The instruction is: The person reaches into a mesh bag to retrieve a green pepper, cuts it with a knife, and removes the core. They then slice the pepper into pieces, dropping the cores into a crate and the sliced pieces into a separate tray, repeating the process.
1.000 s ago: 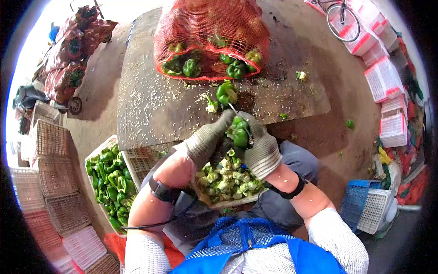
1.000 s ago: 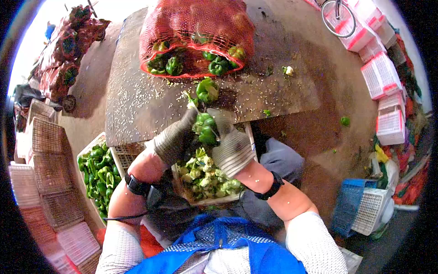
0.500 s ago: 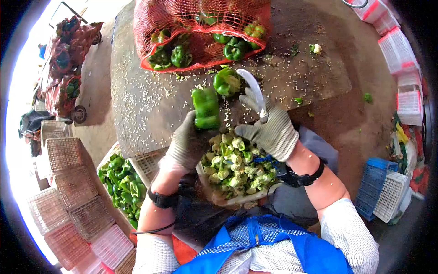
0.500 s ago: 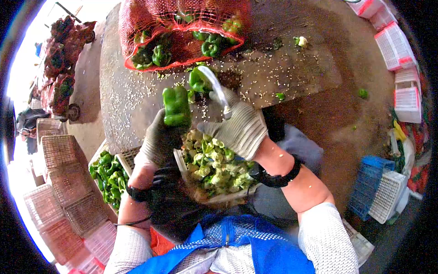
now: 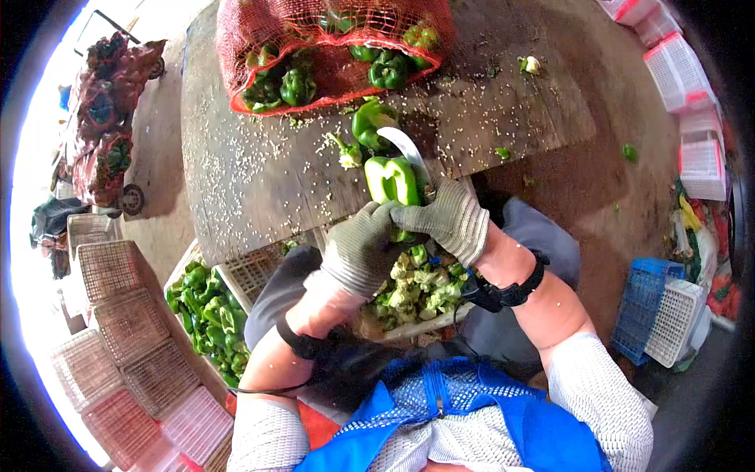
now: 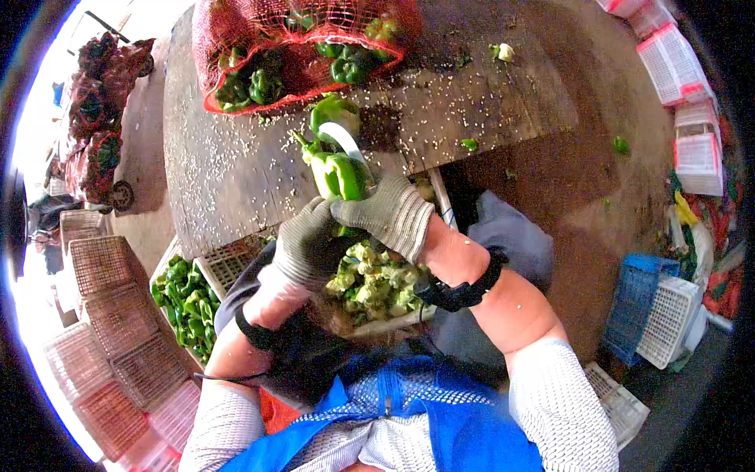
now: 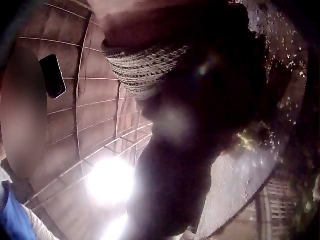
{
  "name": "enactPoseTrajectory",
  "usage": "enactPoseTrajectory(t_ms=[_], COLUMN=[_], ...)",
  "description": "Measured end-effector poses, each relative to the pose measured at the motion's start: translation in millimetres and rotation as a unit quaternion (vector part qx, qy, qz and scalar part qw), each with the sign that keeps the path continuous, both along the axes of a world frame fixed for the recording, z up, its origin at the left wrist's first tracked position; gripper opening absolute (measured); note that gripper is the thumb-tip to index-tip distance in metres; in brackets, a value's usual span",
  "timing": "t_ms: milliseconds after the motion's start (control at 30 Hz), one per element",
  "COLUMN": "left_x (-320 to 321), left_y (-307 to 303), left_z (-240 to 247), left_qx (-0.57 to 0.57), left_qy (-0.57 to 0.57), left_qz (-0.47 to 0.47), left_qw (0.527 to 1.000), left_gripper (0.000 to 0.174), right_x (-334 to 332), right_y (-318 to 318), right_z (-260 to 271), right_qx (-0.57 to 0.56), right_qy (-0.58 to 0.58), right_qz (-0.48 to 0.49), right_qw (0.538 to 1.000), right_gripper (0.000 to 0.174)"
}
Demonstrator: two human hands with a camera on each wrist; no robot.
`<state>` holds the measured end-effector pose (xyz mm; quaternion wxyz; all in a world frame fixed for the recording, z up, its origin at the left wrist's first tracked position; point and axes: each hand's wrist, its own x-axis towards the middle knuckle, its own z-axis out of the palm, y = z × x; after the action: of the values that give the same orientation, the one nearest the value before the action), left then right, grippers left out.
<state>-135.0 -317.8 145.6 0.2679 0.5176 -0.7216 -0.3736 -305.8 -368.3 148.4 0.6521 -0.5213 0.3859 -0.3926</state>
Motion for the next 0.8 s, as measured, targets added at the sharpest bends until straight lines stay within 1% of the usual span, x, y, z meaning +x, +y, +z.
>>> enactPoseTrajectory(t_ms=[33, 67, 100, 133, 167, 200, 233, 267, 300, 333, 367, 400, 433, 467, 500, 533, 567, 633, 667, 700, 733, 767, 800], left_x=[-1.0, -0.7, 5.0, 9.6, 8.0, 10.4, 13.7, 14.8, 16.0, 21.2, 27.1, 29.6, 37.0, 45.4, 50.5, 47.8, 44.1, 42.8, 43.1, 39.5, 38.4, 35.7, 28.4], left_y=[1.5, 0.4, -1.6, -4.8, -2.8, -2.7, -4.3, -5.5, -9.7, -11.4, -13.5, -17.3, -14.1, -11.0, -9.9, -13.5, -9.9, -3.7, -4.6, -6.2, -9.4, -2.1, 6.8], left_z=[-2.3, -3.7, -2.1, 3.7, -6.6, -6.2, -0.8, 3.4, 10.1, 17.3, 28.2, 52.4, 55.0, 50.7, 46.5, 57.4, 55.4, 28.1, 16.0, 24.1, 13.6, 24.2, 30.7], left_qx=[0.092, 0.182, 0.169, 0.155, 0.209, 0.255, 0.299, 0.256, 0.232, 0.293, 0.351, 0.404, 0.433, 0.378, 0.317, 0.349, 0.427, 0.282, 0.246, 0.204, 0.191, 0.18, 0.115], left_qy=[0.076, 0.152, 0.138, 0.128, 0.201, 0.226, 0.251, 0.225, 0.262, 0.253, 0.244, 0.242, 0.254, 0.225, 0.193, 0.133, 0.202, 0.232, 0.259, 0.33, 0.316, 0.279, 0.236], left_qz=[-0.001, -0.001, -0.061, -0.121, -0.107, -0.1, -0.091, -0.115, -0.142, -0.104, -0.067, -0.008, 0.006, -0.055, -0.116, -0.156, -0.152, -0.088, -0.019, 0.0, 0.01, 0.055, 0.094], left_qw=[0.993, 0.972, 0.974, 0.972, 0.951, 0.935, 0.916, 0.933, 0.926, 0.916, 0.902, 0.882, 0.865, 0.896, 0.921, 0.914, 0.868, 0.927, 0.934, 0.922, 0.929, 0.942, 0.96], left_gripper=[0.029, 0.03, 0.033, 0.036, 0.034, 0.035, 0.036, 0.035, 0.035, 0.037, 0.039, 0.044, 0.049, 0.051, 0.053, 0.062, 0.077, 0.091, 0.095, 0.093, 0.09, 0.082, 0.074], right_x=[-1.4, -6.7, -10.4, -10.8, -10.9, -10.5, -11.9, -13.4, -19.3, -18.6, -21.0, -23.5, -23.9, -23.0, -26.9, -26.7, -25.8, -33.9, -41.0, -21.3, -14.2, -7.0, -0.5], right_y=[3.6, 7.3, 10.8, 13.0, 15.0, 16.0, 15.8, 15.7, 15.6, 15.7, 13.0, 10.3, 6.8, 2.7, 2.8, 1.5, -0.4, -1.8, -2.6, 13.2, 20.3, 24.7, 33.4], right_z=[-4.7, -7.2, -9.2, -0.9, -3.5, -6.8, -0.4, 5.9, 13.3, 17.7, 15.6, 13.5, 13.4, 15.3, 24.3, 21.2, 14.1, 6.6, 10.9, 35.7, 35.0, 39.4, 37.8], right_qx=[0.02, 0.057, 0.094, 0.117, 0.121, 0.126, 0.125, 0.124, 0.204, 0.194, 0.199, 0.204, 0.209, 0.214, 0.242, 0.22, 0.167, 0.166, 0.214, 0.195, 0.191, 0.205, 0.136], right_qy=[0.0, 0.02, 0.041, -0.001, -0.036, -0.07, -0.068, -0.066, -0.058, -0.079, -0.065, -0.052, -0.077, -0.103, -0.107, -0.088, -0.067, 0.027, 0.171, 0.029, 0.04, 0.096, 0.125], right_qz=[0.009, 0.032, 0.057, 0.074, 0.075, 0.076, 0.081, 0.085, 0.09, 0.072, 0.06, 0.048, 0.047, 0.046, 0.043, 0.031, 0.013, 0.001, -0.002, -0.033, -0.055, -0.035, -0.021], right_qw=[1.0, 0.998, 0.993, 0.99, 0.989, 0.987, 0.987, 0.986, 0.973, 0.975, 0.976, 0.976, 0.974, 0.97, 0.963, 0.971, 0.984, 0.986, 0.962, 0.98, 0.979, 0.973, 0.983], right_gripper=[0.052, 0.051, 0.051, 0.058, 0.061, 0.065, 0.07, 0.075, 0.074, 0.072, 0.065, 0.058, 0.058, 0.057, 0.057, 0.055, 0.053, 0.053, 0.056, 0.051, 0.05, 0.052, 0.066])
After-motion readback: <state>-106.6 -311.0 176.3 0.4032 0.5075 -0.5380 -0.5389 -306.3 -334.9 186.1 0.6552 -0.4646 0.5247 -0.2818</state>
